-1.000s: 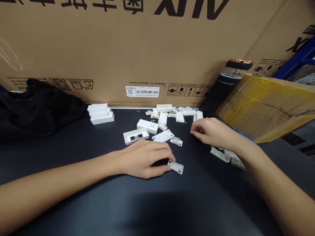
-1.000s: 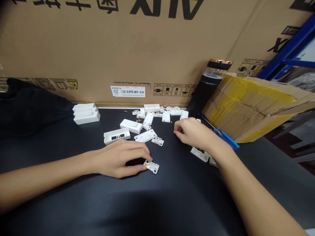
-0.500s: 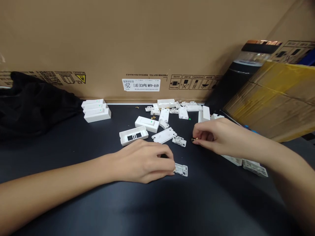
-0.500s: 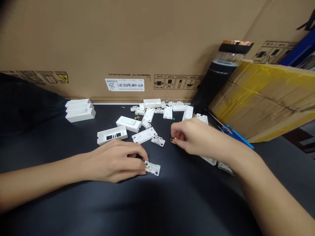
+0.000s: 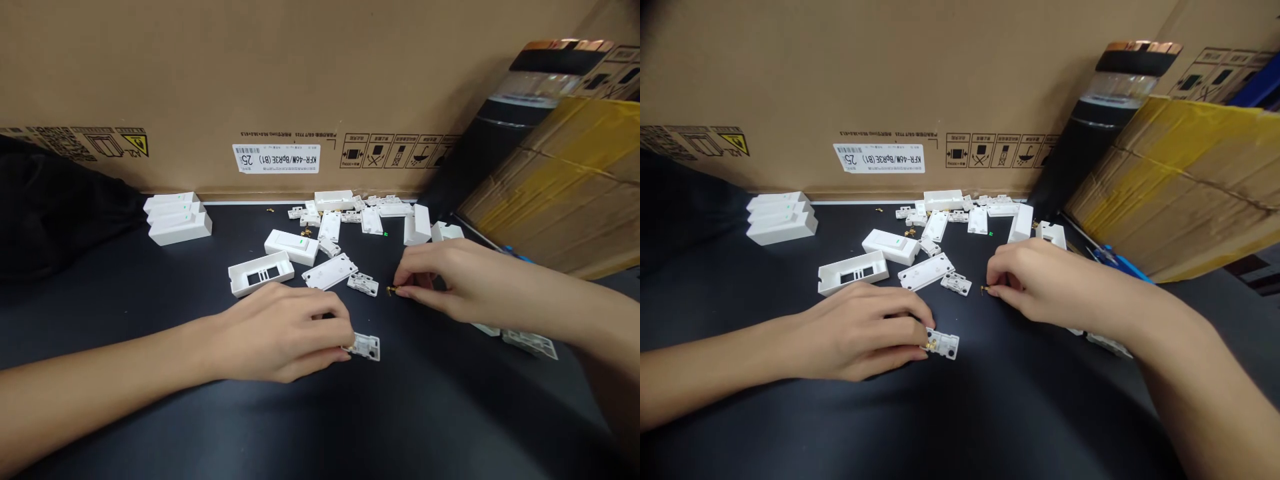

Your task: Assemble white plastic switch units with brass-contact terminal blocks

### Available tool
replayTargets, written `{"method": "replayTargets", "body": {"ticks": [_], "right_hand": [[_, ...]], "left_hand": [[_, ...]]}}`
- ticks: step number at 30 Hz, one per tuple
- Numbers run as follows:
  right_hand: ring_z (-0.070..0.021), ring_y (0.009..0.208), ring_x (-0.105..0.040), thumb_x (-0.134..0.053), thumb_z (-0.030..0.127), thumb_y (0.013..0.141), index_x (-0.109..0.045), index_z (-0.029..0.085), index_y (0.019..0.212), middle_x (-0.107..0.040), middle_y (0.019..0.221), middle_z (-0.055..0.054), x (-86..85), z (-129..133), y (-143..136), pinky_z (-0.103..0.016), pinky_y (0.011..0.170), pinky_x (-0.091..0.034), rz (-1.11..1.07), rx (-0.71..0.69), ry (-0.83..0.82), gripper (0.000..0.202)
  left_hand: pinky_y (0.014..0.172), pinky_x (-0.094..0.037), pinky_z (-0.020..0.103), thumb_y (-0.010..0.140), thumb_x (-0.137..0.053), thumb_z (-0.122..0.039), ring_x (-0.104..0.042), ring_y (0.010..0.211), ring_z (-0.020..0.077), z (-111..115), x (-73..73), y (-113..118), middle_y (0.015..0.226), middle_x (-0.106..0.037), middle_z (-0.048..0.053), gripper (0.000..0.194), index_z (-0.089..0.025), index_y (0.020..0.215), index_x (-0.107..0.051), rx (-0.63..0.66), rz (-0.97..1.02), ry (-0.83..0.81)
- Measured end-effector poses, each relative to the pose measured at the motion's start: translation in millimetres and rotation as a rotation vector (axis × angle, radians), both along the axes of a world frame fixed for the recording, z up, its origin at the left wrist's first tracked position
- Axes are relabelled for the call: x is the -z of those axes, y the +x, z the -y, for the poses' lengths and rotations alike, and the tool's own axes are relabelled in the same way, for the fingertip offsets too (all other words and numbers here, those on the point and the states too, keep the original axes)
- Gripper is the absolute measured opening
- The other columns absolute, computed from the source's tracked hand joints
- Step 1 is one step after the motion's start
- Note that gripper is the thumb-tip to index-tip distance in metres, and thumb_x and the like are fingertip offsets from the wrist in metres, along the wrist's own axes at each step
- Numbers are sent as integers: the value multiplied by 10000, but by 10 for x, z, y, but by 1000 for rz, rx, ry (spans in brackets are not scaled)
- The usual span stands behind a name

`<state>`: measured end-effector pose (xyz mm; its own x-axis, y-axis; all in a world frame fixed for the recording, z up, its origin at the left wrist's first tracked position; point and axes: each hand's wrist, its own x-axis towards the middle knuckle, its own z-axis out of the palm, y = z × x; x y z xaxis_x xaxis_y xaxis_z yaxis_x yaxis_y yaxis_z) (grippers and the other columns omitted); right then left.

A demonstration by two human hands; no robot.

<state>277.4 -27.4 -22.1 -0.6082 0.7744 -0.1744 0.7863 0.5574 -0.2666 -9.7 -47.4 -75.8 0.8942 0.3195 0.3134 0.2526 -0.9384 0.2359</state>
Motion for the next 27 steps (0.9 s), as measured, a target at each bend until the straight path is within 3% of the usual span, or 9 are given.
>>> {"method": "replayTargets", "body": {"ticks": [8,14,27], "right_hand": [[-129,625,-618,-644,238,851,-742,243,813,-708,752,6,-123,213,-193,-246,565,-432,-179,-62,-133,105],[-105,627,-576,-634,237,886,-706,234,811,-682,761,24,-86,304,-313,-230,563,-416,-199,-130,-228,103],[-114,653,-573,-598,200,909,-659,223,788,-656,756,19,-79,320,-378,-233,584,-389,-195,-176,-117,137]], "left_hand": [[703,-537,233,1027,-550,-343,-693,858,131,11,31,-9,1058,-710,19,159,-211,1111,-576,-37,14,-91],[689,-526,233,1025,-555,-347,-690,858,131,11,15,-13,1049,-706,10,154,-217,1106,-572,-47,-3,-113],[600,-452,233,1042,-512,-363,-676,805,126,12,-7,-14,1065,-700,15,179,-227,1106,-609,-49,-32,-90]]}}
